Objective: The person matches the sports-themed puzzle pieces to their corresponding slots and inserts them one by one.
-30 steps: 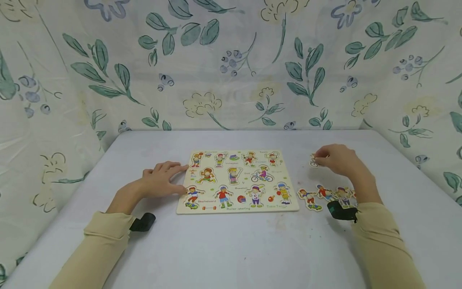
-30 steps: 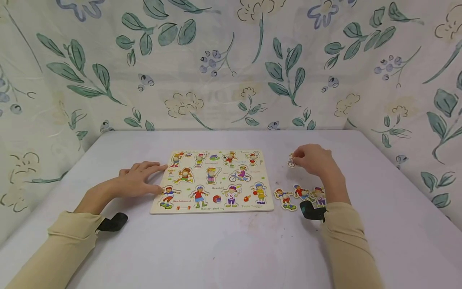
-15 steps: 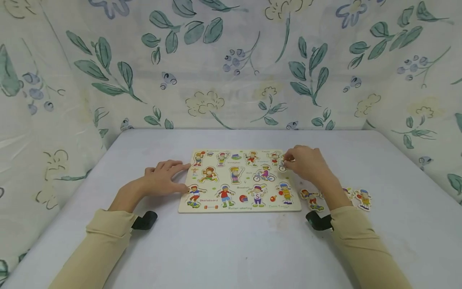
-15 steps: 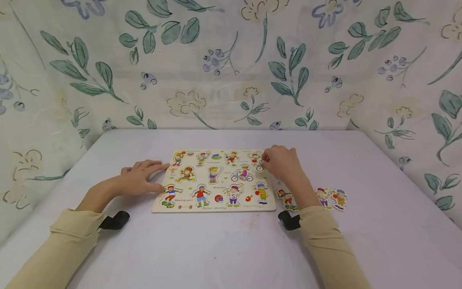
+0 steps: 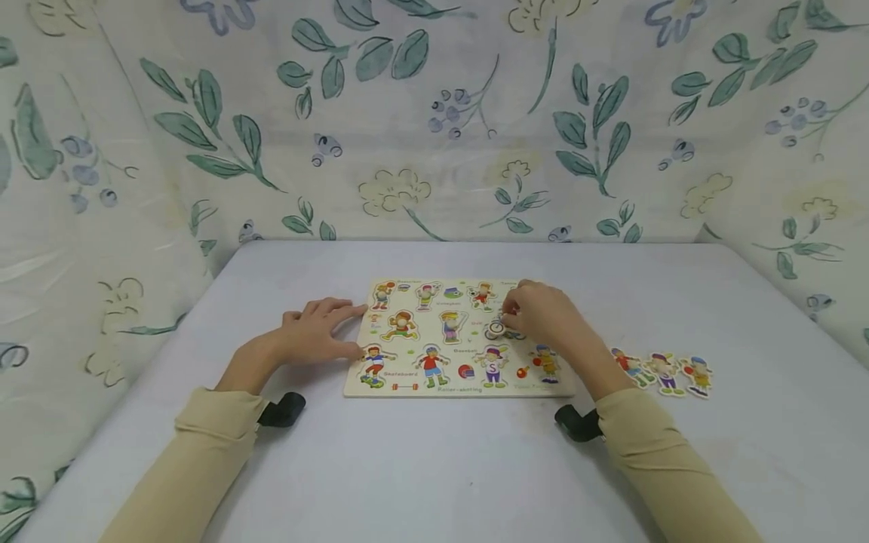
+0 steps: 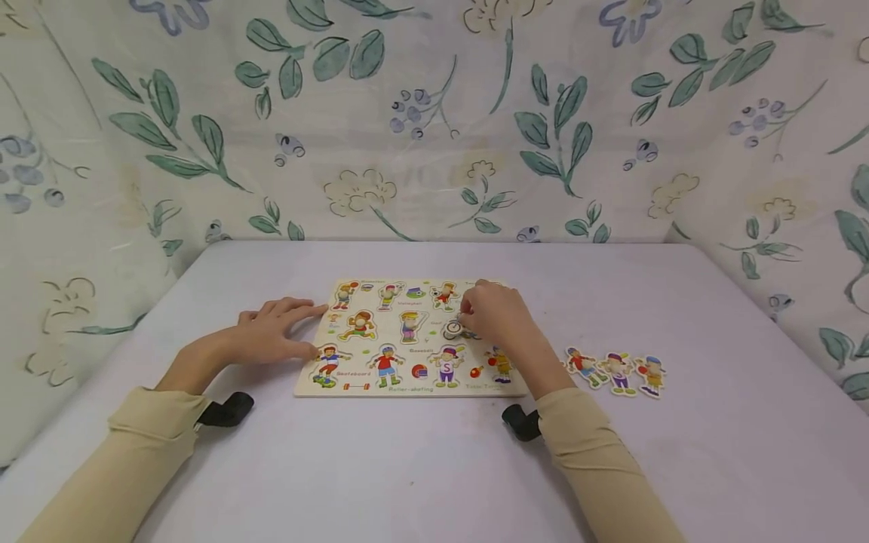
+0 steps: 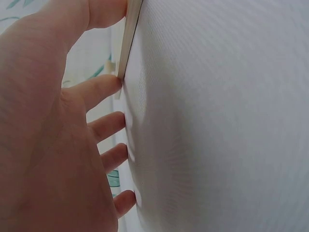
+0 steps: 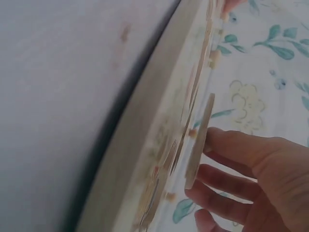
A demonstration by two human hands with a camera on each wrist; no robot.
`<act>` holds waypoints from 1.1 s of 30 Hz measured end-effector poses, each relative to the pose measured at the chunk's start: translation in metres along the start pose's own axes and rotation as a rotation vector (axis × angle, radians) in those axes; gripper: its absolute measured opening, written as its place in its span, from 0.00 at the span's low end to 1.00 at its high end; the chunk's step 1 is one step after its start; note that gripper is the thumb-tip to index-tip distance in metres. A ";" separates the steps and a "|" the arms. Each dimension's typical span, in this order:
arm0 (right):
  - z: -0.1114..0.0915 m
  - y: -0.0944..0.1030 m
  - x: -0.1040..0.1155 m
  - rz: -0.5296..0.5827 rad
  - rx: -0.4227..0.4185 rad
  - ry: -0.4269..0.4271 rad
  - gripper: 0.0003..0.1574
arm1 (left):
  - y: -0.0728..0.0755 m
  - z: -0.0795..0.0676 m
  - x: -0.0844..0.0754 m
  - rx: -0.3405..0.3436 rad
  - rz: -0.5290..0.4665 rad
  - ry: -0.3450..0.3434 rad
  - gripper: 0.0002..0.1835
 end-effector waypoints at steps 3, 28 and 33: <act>0.004 -0.003 0.002 0.019 0.056 -0.015 0.13 | 0.001 -0.001 0.000 -0.002 -0.009 -0.004 0.45; 0.002 -0.011 0.004 0.046 0.109 -0.028 0.12 | 0.000 0.001 0.001 0.013 -0.009 0.003 0.46; 0.002 -0.010 0.005 0.047 0.121 -0.034 0.12 | 0.000 0.000 0.000 0.011 -0.005 0.004 0.46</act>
Point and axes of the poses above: each hand's wrist, its own z-axis towards the middle knuckle, its own y-axis out of the back of the hand, x = y × z, the point moved 4 cm from there along z, towards the middle knuckle, and after that the axes turned 4 degrees about z, right-handed, at the moved point
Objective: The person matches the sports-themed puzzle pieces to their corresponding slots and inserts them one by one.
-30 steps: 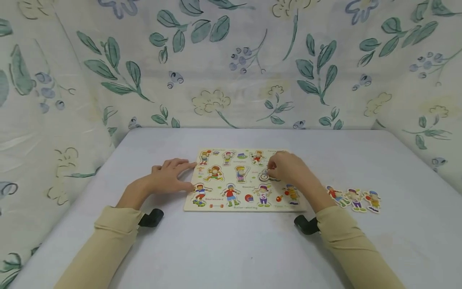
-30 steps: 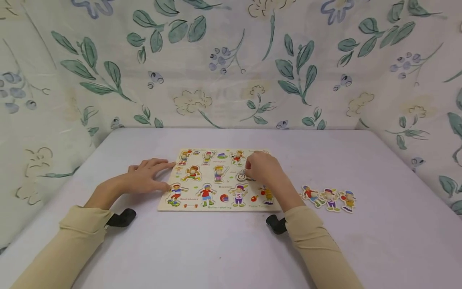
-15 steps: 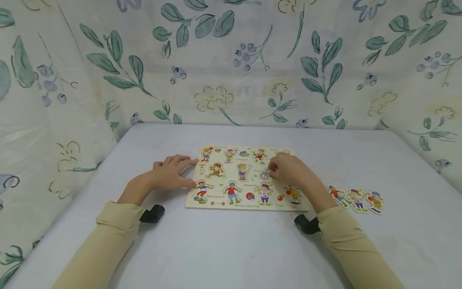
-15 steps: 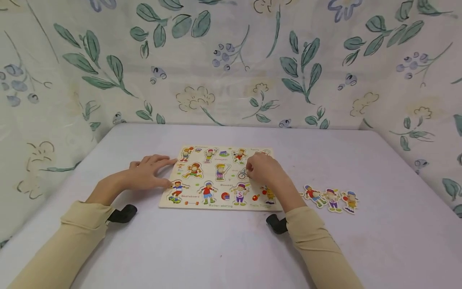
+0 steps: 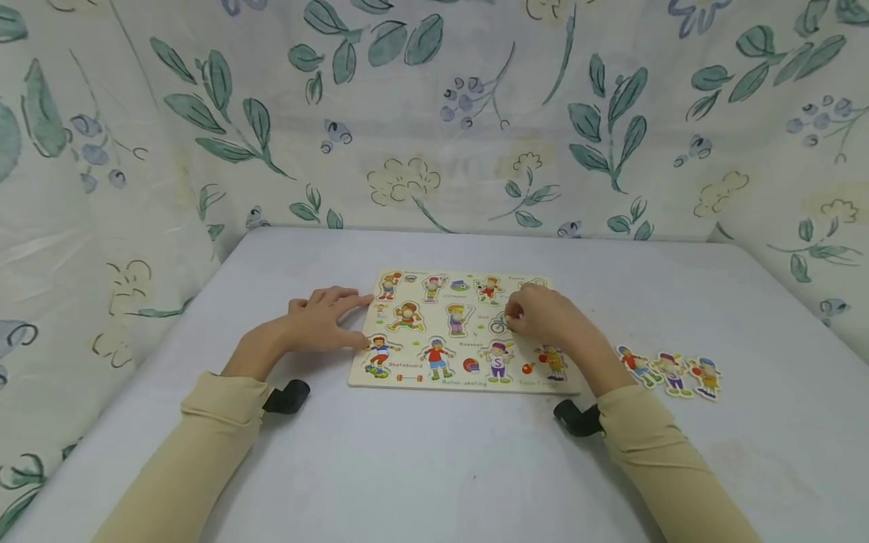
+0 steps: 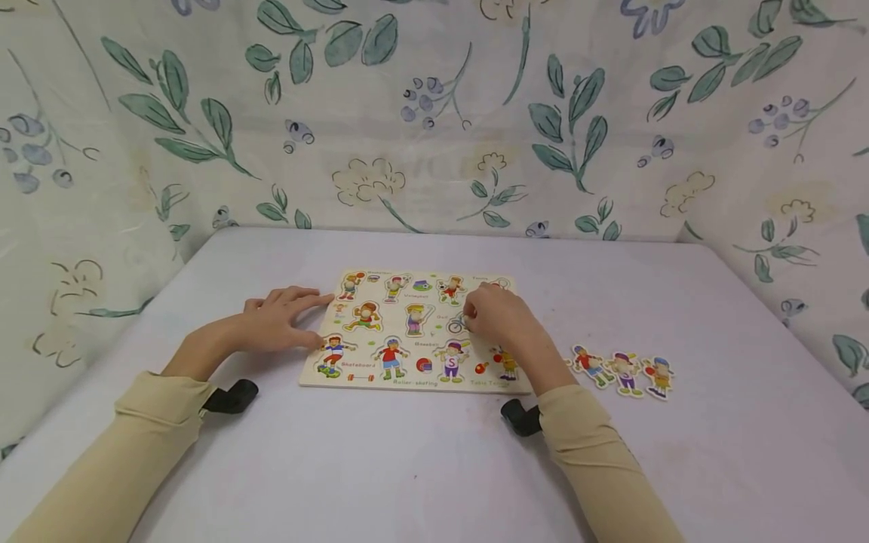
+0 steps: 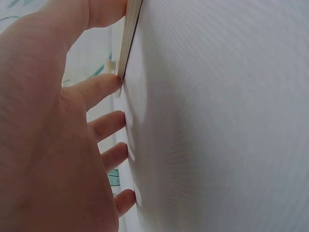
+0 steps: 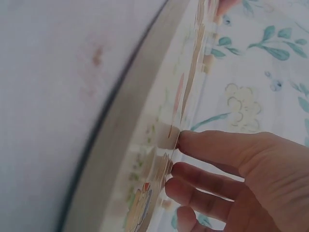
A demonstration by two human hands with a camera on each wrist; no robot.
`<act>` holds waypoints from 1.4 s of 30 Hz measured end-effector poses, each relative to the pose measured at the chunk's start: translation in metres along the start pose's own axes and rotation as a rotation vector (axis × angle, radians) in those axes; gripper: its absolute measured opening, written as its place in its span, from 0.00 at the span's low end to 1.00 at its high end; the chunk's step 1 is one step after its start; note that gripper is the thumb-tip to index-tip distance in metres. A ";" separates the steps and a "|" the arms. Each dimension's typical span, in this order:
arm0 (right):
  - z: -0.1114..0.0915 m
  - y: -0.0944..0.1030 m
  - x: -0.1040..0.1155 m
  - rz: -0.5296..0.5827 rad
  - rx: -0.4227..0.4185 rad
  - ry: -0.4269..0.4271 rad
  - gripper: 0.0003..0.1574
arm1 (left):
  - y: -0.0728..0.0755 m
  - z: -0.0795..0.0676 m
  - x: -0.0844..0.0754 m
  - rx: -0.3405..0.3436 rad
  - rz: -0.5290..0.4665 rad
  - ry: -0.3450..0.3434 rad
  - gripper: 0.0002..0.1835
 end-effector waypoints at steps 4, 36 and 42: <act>0.000 0.001 0.000 0.015 0.009 -0.004 0.12 | 0.000 -0.001 0.000 -0.001 0.002 0.004 0.46; -0.013 0.011 -0.014 0.074 0.116 0.075 0.23 | 0.003 -0.004 0.000 0.015 -0.004 -0.017 0.46; -0.022 0.021 -0.030 0.130 0.068 0.097 0.23 | 0.006 -0.004 -0.001 0.011 0.002 -0.023 0.46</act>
Point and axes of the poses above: each hand's wrist, its own z-axis towards the middle knuckle, its own y-axis out of the back of the hand, x = y × z, the point moved 4 cm from there along z, towards the middle knuckle, and after that the axes turned 4 degrees about z, right-handed, at the moved point
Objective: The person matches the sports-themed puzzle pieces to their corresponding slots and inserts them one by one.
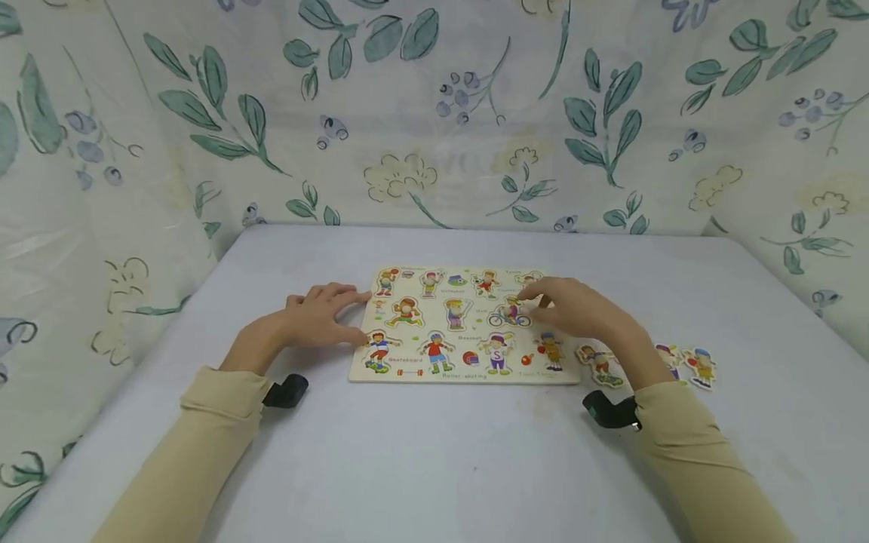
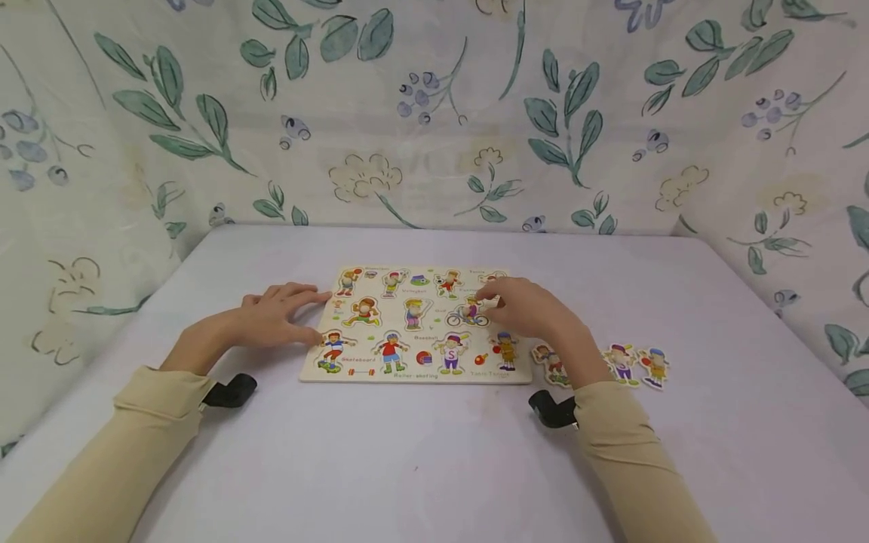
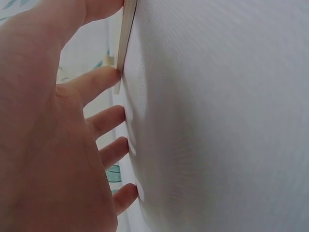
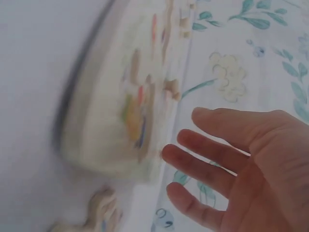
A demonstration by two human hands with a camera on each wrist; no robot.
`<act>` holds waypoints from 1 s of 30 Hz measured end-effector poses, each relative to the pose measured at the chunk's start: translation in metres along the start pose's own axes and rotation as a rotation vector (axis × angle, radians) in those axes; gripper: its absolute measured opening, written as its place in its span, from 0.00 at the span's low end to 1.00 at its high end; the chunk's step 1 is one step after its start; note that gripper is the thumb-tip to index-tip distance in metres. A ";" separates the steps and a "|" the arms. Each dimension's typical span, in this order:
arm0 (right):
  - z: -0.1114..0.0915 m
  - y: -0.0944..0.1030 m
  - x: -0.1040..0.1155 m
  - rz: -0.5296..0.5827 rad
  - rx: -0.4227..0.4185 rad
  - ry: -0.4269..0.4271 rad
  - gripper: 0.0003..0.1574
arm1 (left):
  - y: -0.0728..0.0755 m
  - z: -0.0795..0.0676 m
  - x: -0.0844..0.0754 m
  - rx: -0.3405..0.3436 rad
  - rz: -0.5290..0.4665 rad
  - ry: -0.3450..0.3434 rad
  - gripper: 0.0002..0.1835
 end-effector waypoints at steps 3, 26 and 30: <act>-0.005 0.002 -0.005 0.008 -0.023 0.013 0.22 | 0.003 -0.002 0.002 -0.010 0.002 0.008 0.46; -0.070 0.004 -0.037 -0.075 -0.032 -0.095 0.21 | -0.002 0.003 0.002 -0.007 0.008 0.003 0.45; -0.077 0.001 -0.041 -0.057 0.008 -0.105 0.20 | -0.003 0.002 0.003 -0.008 0.006 0.001 0.45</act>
Point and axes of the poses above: each hand's wrist, its own z-axis towards the middle knuckle, its own y-axis out of the back of the hand, x = y × z, the point moved 4 cm from there along z, towards the middle knuckle, and after that the axes turned 4 degrees about z, right-handed, at the moved point
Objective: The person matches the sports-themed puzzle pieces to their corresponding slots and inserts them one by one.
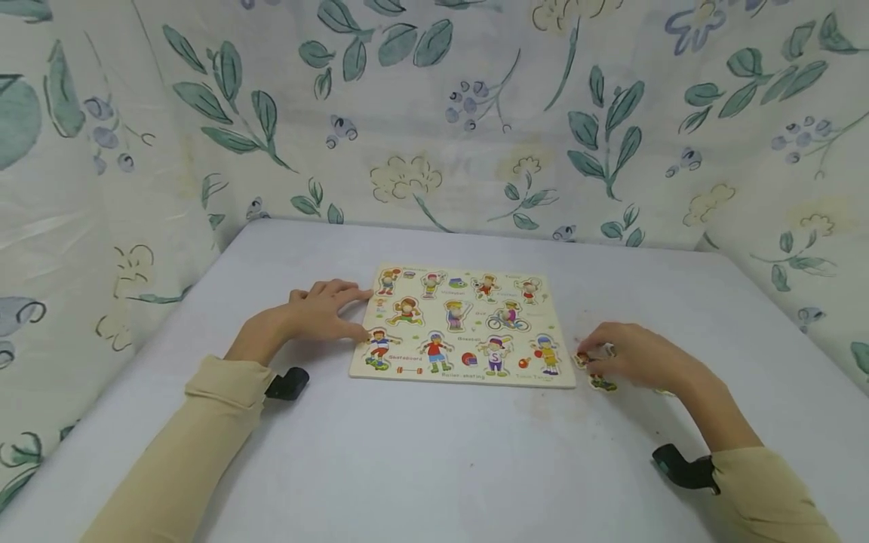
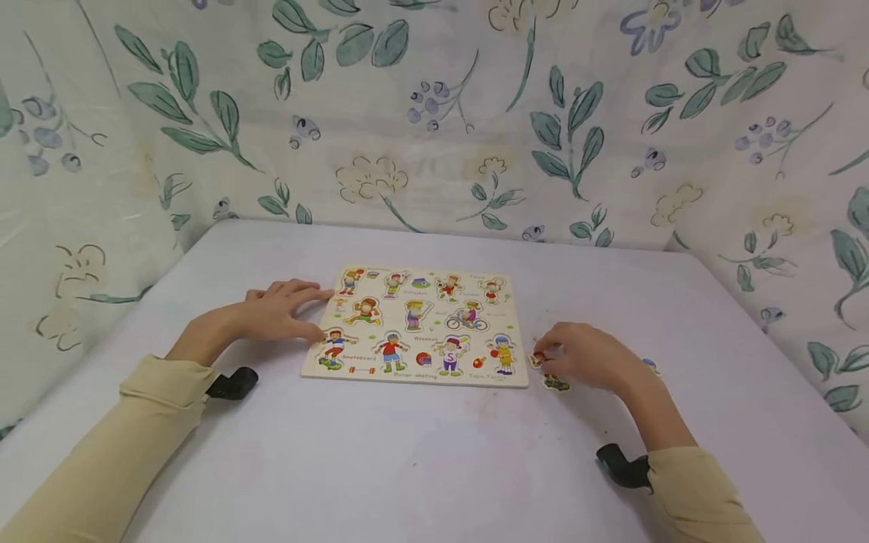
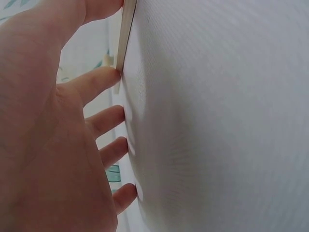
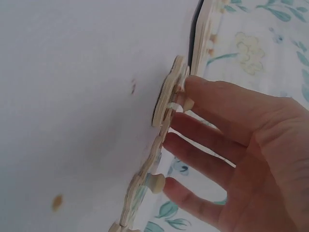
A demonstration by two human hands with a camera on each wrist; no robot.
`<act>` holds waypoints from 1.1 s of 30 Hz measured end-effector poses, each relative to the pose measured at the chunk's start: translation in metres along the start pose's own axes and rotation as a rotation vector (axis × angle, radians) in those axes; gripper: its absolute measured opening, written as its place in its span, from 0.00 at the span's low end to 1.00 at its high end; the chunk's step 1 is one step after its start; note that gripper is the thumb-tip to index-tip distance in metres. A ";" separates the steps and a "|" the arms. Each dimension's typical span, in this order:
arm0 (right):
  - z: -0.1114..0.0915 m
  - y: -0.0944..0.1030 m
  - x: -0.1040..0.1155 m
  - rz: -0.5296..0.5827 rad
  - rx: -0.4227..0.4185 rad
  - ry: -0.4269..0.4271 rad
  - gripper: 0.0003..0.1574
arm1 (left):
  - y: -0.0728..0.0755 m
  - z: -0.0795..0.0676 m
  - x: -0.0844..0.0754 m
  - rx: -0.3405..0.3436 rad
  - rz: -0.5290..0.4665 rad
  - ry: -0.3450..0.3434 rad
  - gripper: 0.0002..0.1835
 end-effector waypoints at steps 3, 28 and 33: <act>-0.001 -0.004 -0.002 0.017 0.027 0.000 0.20 | -0.001 -0.002 0.001 0.011 -0.003 -0.004 0.45; -0.004 -0.002 -0.011 0.063 -0.008 0.004 0.04 | -0.006 -0.013 -0.011 0.213 -0.044 -0.006 0.65; -0.002 -0.002 -0.010 0.071 -0.011 -0.015 0.06 | -0.004 -0.017 -0.013 0.226 -0.025 -0.001 0.66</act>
Point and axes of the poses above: each hand's wrist, its own z-axis towards the middle knuckle, its own y-axis out of the back of the hand, x = y × z, the point moved 4 cm from there along z, towards the middle knuckle, and after that the axes turned 4 degrees about z, right-handed, at the moved point
